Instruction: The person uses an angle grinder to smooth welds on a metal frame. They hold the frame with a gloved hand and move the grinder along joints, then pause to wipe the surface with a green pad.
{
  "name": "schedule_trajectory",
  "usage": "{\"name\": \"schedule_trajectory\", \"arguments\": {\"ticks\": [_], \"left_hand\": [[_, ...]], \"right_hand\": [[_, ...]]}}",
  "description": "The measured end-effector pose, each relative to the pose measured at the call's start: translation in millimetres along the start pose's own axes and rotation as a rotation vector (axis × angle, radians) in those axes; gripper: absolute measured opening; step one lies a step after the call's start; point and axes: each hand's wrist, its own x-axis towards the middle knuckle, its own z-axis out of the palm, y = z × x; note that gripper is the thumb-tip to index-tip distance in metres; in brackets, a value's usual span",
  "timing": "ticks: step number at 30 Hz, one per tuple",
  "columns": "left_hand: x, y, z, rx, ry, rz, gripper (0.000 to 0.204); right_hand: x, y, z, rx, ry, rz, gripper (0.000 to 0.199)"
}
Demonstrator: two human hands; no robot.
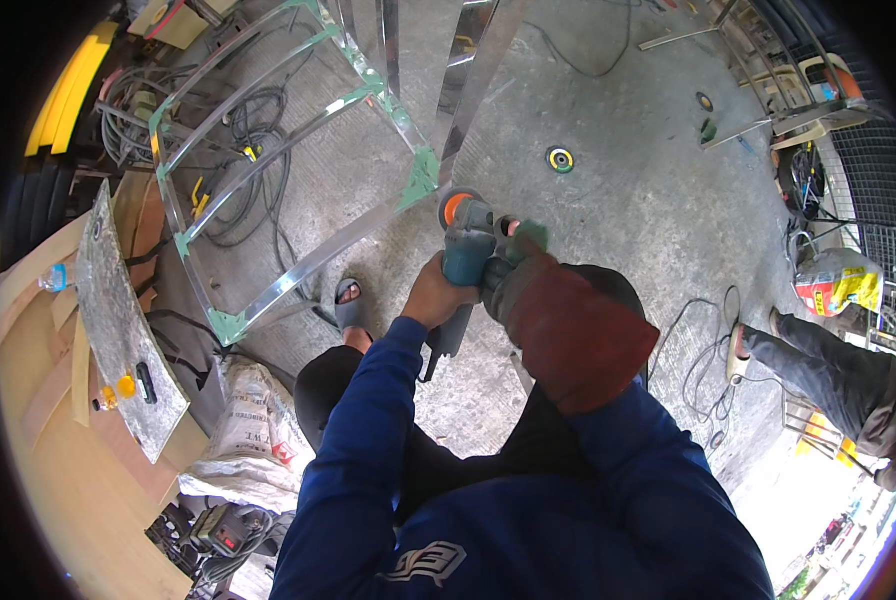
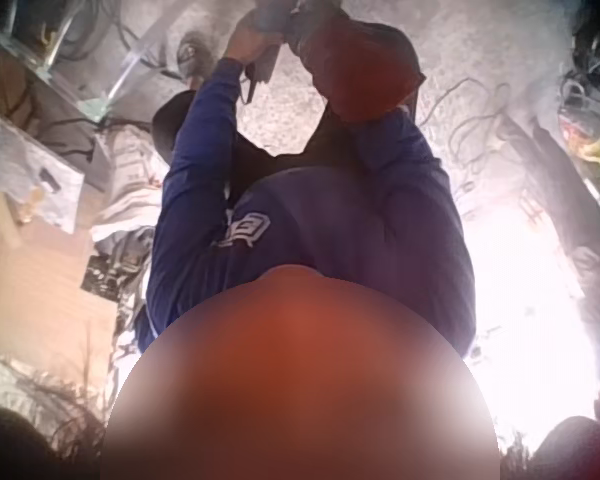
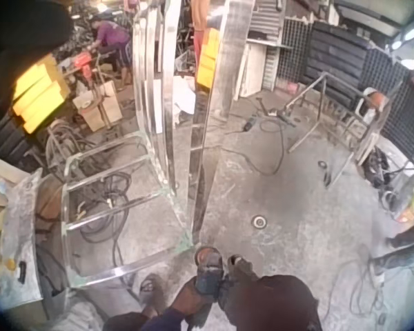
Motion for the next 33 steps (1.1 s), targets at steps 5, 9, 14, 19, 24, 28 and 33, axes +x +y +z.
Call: {"name": "schedule_trajectory", "arguments": {"ticks": [5,9,14,19,24,28,33], "left_hand": [[6,-7,-1,0.001,0.003,0.018,0.07],[11,-14,-1,-0.037,0.001,0.035,0.071],[12,-19,-3,-0.031,-0.022,-0.005,0.073],[14,-20,-8,-0.066,-0.049,-0.005,0.074],[16,-22,-9,-0.021,-0.048,-0.02,0.073],[15,-20,-9,0.007,-0.034,-0.039,0.072],[8,-14,-13,-0.025,-0.04,-0.012,0.07]], "right_hand": [[36,15,-18,-0.208,0.022,-0.065,0.04],[51,22,0,-0.405,0.122,-0.146,0.039],[60,28,16,-0.531,0.187,-0.194,0.037],[61,24,9,-0.521,0.18,-0.192,0.036],[60,25,5,-0.503,0.169,-0.187,0.035],[62,25,-1,-0.487,0.169,-0.195,0.034],[61,31,-8,-0.48,0.183,-0.216,0.033]]}}
